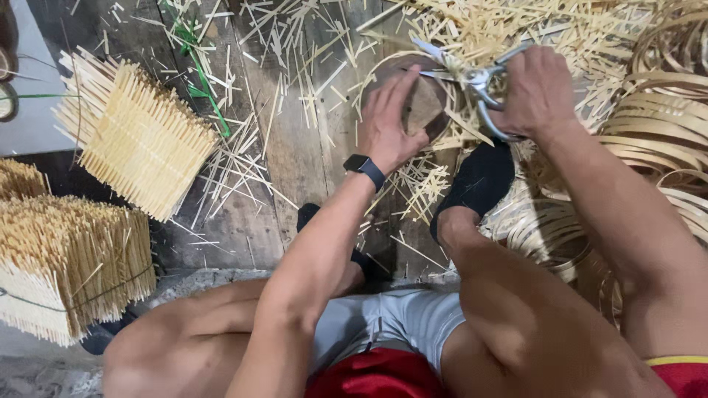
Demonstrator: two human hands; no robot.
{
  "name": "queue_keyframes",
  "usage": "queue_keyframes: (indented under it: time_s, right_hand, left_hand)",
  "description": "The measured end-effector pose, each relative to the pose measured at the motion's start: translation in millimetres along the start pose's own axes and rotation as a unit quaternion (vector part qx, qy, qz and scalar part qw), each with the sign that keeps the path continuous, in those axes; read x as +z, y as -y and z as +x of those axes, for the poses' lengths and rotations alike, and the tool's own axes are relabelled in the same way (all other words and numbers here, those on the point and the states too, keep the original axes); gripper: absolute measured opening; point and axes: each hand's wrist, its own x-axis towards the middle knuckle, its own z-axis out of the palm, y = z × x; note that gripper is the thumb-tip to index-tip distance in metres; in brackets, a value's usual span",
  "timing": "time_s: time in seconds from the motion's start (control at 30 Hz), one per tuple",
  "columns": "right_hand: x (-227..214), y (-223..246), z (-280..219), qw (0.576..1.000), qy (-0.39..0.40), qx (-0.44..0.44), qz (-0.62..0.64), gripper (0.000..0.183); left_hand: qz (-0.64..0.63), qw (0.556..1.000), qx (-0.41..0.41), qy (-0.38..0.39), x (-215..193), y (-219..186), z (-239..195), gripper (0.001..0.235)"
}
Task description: The person sits on the floor and repeatedly places a woven bamboo mat over a circular wooden mold. Using shears, they trim the excess bamboo strips around the edge of the mold to create a circular shape. The finished circles are stacked to the side.
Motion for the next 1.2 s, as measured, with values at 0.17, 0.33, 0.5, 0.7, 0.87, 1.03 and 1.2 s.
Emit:
queue_keyframes:
  time_s: [0.17, 0.33, 0.5, 0.7, 0.87, 1.03, 1.2]
  right_hand:
    - [-3, -7, 2, 0.989, 0.107, 0.026, 0.098, 0.039]
    - [-9, -21, -6, 0.982, 0.111, 0.055, 0.145, 0.042]
    - [3, -5, 2, 0.996, 0.057, -0.007, 0.064, 0.039]
    - [50, -31, -12, 0.943, 0.084, 0.166, 0.276, 0.044]
    - [56, -32, -18, 0.921, -0.015, 0.299, 0.249, 0.09]
    - [0, 13, -22, 0.68, 0.03, 0.294, 0.671, 0.048]
    - [-19, 54, -17, 0.693, 0.035, 0.134, 0.708, 0.017]
  left_hand:
    - [0.038, 0.997, -0.006, 0.073, -18, -2, 5, 0.1]
    - [0.009, 0.992, 0.0, 0.128, -36, -7, 10, 0.1]
    - [0.052, 0.974, 0.051, 0.213, -35, -8, 23, 0.099]
    - [-0.029, 0.997, 0.048, 0.057, -31, 25, 23, 0.08]
    - [-0.102, 0.966, -0.237, 0.02, -10, 69, 56, 0.041]
    - [-0.104, 0.968, -0.208, 0.094, 5, 70, 75, 0.031]
    - [-0.133, 0.984, -0.11, 0.046, 8, 49, 62, 0.024]
